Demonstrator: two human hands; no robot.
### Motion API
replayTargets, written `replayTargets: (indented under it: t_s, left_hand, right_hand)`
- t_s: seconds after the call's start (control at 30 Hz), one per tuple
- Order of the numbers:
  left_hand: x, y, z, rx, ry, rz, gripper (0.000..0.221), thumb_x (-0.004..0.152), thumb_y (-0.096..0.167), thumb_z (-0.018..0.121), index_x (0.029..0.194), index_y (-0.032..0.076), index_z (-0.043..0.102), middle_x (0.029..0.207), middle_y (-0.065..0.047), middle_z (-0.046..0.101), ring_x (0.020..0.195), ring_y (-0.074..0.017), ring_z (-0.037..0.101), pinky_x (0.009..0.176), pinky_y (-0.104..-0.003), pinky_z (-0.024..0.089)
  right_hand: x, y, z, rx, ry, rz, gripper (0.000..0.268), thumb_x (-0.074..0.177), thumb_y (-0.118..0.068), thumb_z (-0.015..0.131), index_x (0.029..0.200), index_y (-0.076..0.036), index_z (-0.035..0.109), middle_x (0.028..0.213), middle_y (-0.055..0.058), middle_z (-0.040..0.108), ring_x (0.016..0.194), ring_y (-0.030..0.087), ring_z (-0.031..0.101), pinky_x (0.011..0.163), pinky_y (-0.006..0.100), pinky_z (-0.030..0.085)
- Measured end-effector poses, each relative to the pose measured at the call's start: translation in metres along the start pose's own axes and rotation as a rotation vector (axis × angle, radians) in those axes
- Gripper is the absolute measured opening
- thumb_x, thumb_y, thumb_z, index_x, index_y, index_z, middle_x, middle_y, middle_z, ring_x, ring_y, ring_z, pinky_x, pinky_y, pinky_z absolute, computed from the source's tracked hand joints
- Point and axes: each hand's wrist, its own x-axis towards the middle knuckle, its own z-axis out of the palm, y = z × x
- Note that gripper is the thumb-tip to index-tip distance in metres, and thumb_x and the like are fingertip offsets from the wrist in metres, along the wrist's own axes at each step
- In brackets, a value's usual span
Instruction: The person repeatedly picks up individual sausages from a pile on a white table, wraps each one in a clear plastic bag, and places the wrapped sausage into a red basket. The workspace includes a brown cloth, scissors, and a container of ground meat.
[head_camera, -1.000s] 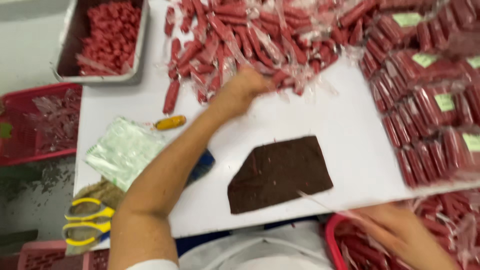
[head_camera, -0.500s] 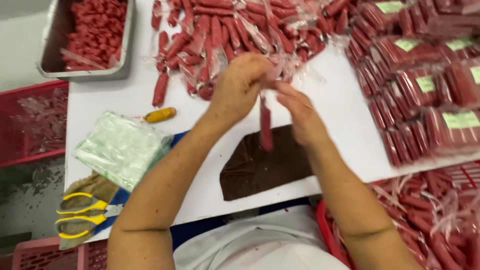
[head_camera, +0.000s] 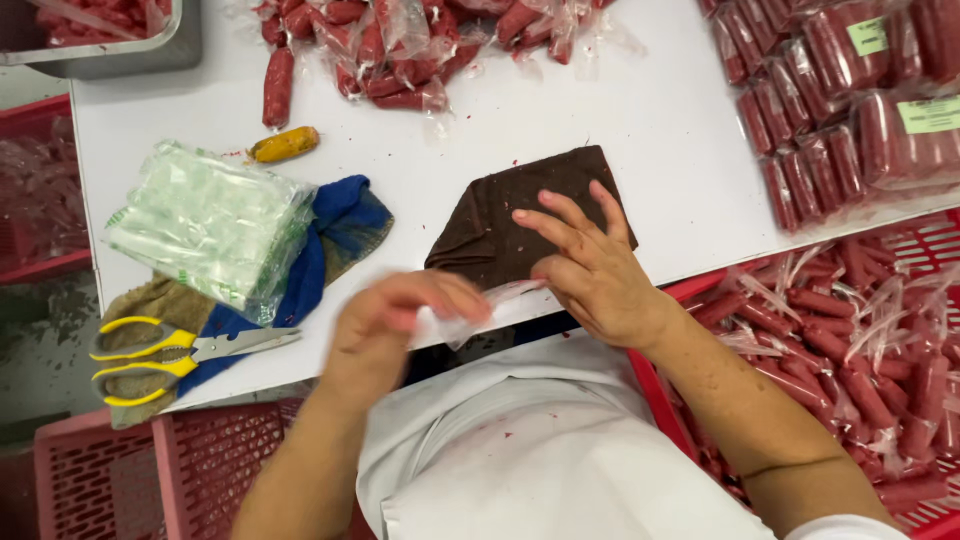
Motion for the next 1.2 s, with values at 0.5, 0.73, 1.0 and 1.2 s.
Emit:
replayTargets:
  t_s: [0.5, 0.73, 1.0, 1.2]
  left_hand:
    - [-0.054, -0.028, -0.013, 1.477, -0.619, 0.25, 0.014, 0.101, 0.019, 0.054, 0.094, 0.017, 0.066, 0.075, -0.003, 0.063, 0.07, -0.021, 0.064, 0.059, -0.033, 0.054]
    - [-0.066, -0.115, 0.0, 0.785, -0.251, 0.058, 0.038, 0.106, 0.032, 0.037, 0.096, 0.014, 0.069, 0.072, 0.0, 0.059, 0.063, -0.0231, 0.063, 0.06, -0.035, 0.055]
    - [-0.048, -0.129, 0.04, -0.524, 0.426, -0.67, 0.022, 0.099, 0.018, 0.063, 0.085, 0.001, 0.064, 0.047, -0.005, 0.038, 0.033, -0.012, 0.031, 0.041, -0.032, 0.053]
    - [-0.015, -0.082, 0.002, -0.408, 0.387, -0.731, 0.018, 0.094, 0.009, 0.068, 0.08, -0.002, 0.064, 0.043, -0.005, 0.039, 0.029, -0.0075, 0.028, 0.03, -0.03, 0.047]
  right_hand:
    - [-0.021, -0.021, -0.019, 0.594, -0.453, -0.043, 0.017, 0.099, -0.017, 0.057, 0.101, -0.01, 0.073, 0.098, 0.007, 0.069, 0.083, 0.029, 0.063, 0.072, 0.038, 0.055]
    - [-0.039, -0.041, 0.011, 1.501, -0.053, 0.706, 0.019, 0.078, -0.013, 0.082, 0.076, 0.003, 0.073, 0.09, 0.019, 0.073, 0.076, 0.021, 0.067, 0.069, 0.036, 0.055]
    - [-0.01, -0.022, 0.046, 0.652, 0.474, 0.524, 0.012, 0.085, -0.019, 0.077, 0.084, -0.008, 0.078, 0.096, 0.008, 0.077, 0.095, 0.022, 0.053, 0.093, 0.03, 0.042]
    - [0.017, 0.005, -0.007, 0.43, 0.002, 0.149, 0.016, 0.092, -0.027, 0.07, 0.08, -0.022, 0.08, 0.091, -0.009, 0.076, 0.124, 0.028, 0.048, 0.111, 0.036, 0.033]
